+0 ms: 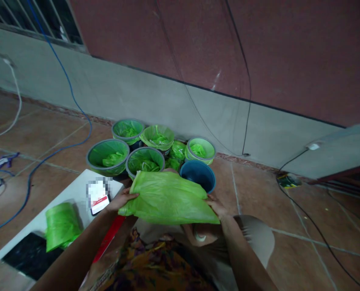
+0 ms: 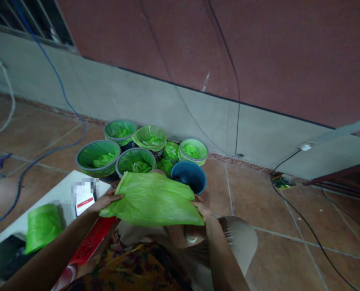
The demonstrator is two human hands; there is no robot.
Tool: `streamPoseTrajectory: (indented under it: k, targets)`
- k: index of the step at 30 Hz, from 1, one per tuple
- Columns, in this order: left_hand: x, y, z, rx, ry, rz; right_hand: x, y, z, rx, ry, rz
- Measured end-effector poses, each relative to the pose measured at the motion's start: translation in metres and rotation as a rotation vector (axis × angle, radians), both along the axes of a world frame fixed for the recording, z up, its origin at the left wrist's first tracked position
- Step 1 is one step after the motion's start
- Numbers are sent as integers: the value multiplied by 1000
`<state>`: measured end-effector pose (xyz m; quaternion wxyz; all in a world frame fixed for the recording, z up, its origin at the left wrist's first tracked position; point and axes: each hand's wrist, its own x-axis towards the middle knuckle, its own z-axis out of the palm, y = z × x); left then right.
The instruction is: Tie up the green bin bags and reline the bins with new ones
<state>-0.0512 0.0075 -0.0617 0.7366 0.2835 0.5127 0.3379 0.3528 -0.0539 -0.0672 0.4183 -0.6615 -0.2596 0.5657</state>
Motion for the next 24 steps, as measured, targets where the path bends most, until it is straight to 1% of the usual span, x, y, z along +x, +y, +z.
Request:
streamPoseTrajectory:
  k: [2,4,6,8,11,13,15,19,22,23,24]
  targets:
    - [-1,3,14,90,-2,114,17,3,13,-9,12,-113]
    - [-2,6,31,166,-1,161,33,2,30,38,30,-166]
    - [-1,9,48,219,26,164,45,-2,49,116,59,-135]
    - [-1,12,63,260,86,155,50,-7,63,192,93,-83]
    - [-2,15,79,321,186,132,49,-12,75,271,99,-51]
    - [-6,18,84,343,210,105,46,-13,77,282,95,-45]
    - [-12,21,86,343,216,53,43,-12,76,273,107,-19]
    - [-21,29,87,373,331,-72,39,-6,68,288,63,66]
    - [-22,36,90,485,502,-122,39,0,57,320,-84,122]
    - [-22,38,91,539,576,-134,39,1,54,324,-167,133]
    - [-21,40,92,592,662,-119,40,2,52,326,-269,141]
